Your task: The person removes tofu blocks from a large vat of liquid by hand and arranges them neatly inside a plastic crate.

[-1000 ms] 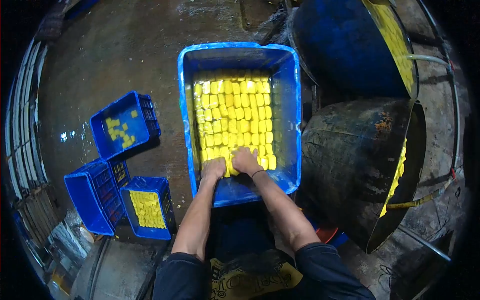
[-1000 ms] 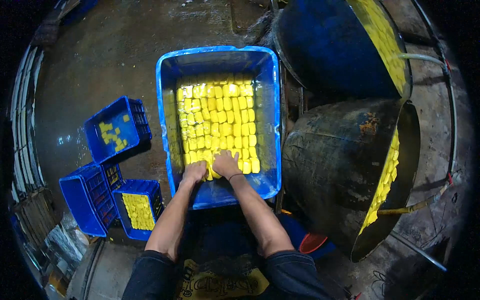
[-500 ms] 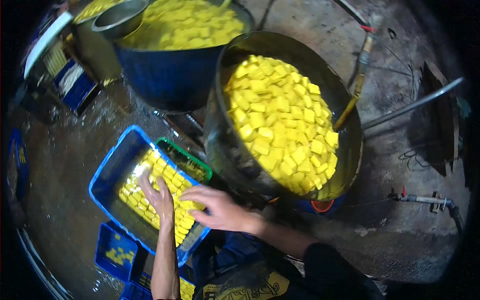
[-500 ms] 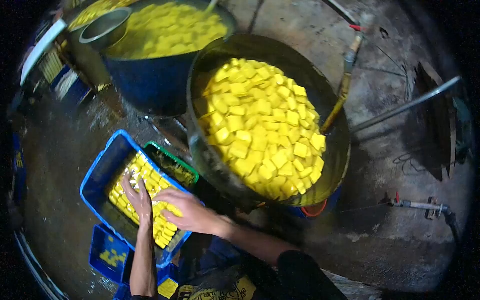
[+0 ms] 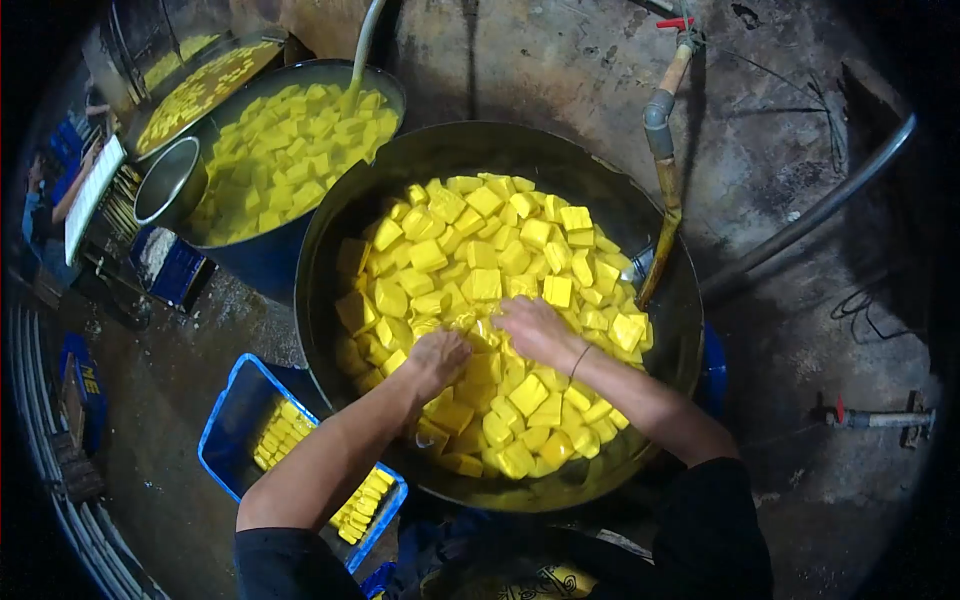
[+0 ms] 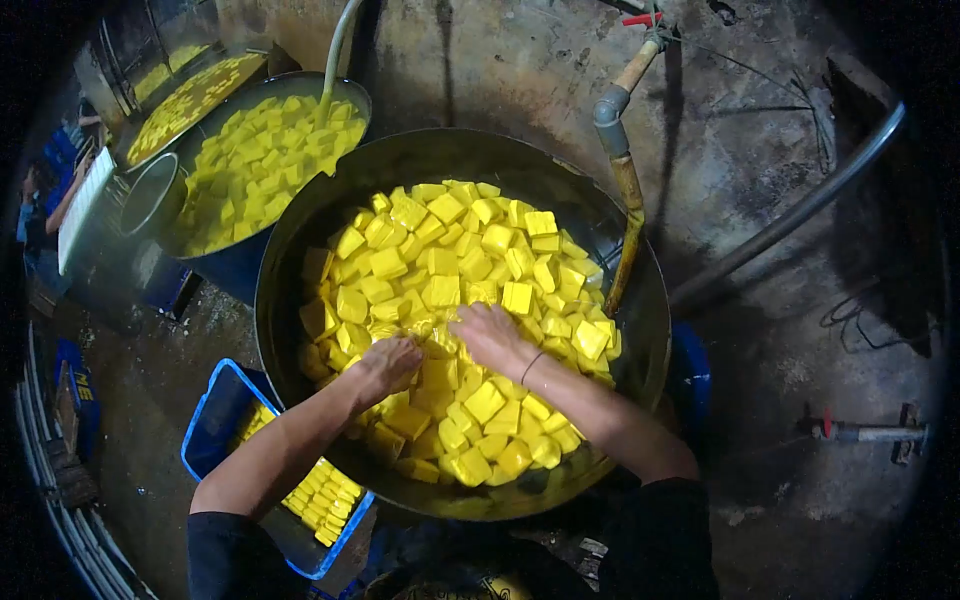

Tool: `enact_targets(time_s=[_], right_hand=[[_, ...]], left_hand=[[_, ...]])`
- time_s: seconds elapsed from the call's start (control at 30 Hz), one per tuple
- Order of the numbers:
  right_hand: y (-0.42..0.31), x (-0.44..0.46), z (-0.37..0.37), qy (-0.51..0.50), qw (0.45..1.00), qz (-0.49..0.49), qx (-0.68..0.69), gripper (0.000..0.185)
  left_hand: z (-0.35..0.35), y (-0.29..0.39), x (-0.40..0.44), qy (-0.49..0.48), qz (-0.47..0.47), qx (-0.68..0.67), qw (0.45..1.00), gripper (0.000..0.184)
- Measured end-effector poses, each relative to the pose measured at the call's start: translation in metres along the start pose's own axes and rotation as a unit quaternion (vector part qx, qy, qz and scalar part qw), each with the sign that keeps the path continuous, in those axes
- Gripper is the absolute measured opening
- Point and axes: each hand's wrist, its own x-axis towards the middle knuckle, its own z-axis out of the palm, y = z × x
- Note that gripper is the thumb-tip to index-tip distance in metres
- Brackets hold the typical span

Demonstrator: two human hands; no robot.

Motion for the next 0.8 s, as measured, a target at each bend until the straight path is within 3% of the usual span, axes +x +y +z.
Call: enact_targets(time_s=[0.07,0.13,0.2,0.3,0.37,0.43,0.5,0.53,0.6,0.63,0.7,0.73,0.77,0.8], right_hand=[[0.011,-0.004,0.004,0.004,1.0,-0.018,-0.004,0.028],[0.027,-0.008,0.003,0.024,0.994,-0.018,0.109,0.026],[0.042,-0.003,-0.025,0.018,0.983,-0.012,0.184,0.026],[0.082,0.025,-0.056,-0.087,0.899,0.153,0.401,0.022],[0.107,0.06,-0.053,-0.059,0.903,0.164,0.392,0.021],[0.118,0.09,-0.043,-0.053,0.91,0.143,0.385,0.021],[0.109,0.12,-0.039,-0.029,0.98,0.015,0.194,0.025],[0.103,0.134,-0.034,-0.026,0.98,0.009,0.195,0.025],[0.099,0.156,-0.01,-0.188,0.98,0.02,0.057,0.026],[0.1,0.16,0.004,-0.204,0.977,0.027,0.053,0.03],[0.101,0.159,0.011,-0.214,0.974,0.02,0.073,0.034],[0.104,0.156,0.012,-0.224,0.97,0.018,0.087,0.038],[0.108,0.144,0.006,-0.188,0.975,-0.011,0.118,0.044],[0.111,0.135,-0.004,-0.187,0.975,-0.011,0.115,0.044]], left_hand=[[-0.005,-0.005,0.007,-0.032,-0.021,-0.011,0.999,0.026],[-0.005,-0.02,0.01,0.074,0.027,-0.061,0.995,0.024],[-0.037,-0.021,0.017,0.087,0.015,-0.14,0.986,0.029],[-0.075,-0.013,0.051,0.105,-0.005,-0.247,0.963,0.03],[-0.054,-0.022,0.095,0.14,0.014,-0.119,0.983,0.034],[-0.007,-0.028,0.127,0.154,-0.016,-0.115,0.981,0.032],[-0.007,-0.022,0.122,0.121,-0.008,-0.149,0.981,0.028],[-0.008,-0.018,0.117,0.09,-0.029,-0.158,0.983,0.029],[-0.001,-0.015,0.117,0.038,-0.041,-0.121,0.991,0.037],[0.0,-0.019,0.112,0.035,-0.045,-0.121,0.991,0.037],[-0.008,-0.025,0.085,0.166,0.029,-0.28,0.945,0.042],[-0.012,-0.03,0.073,0.166,0.026,-0.281,0.945,0.042],[-0.014,-0.036,0.062,0.185,0.03,-0.487,0.853,0.042],[-0.014,-0.043,0.055,0.193,0.034,-0.667,0.719,0.043]])
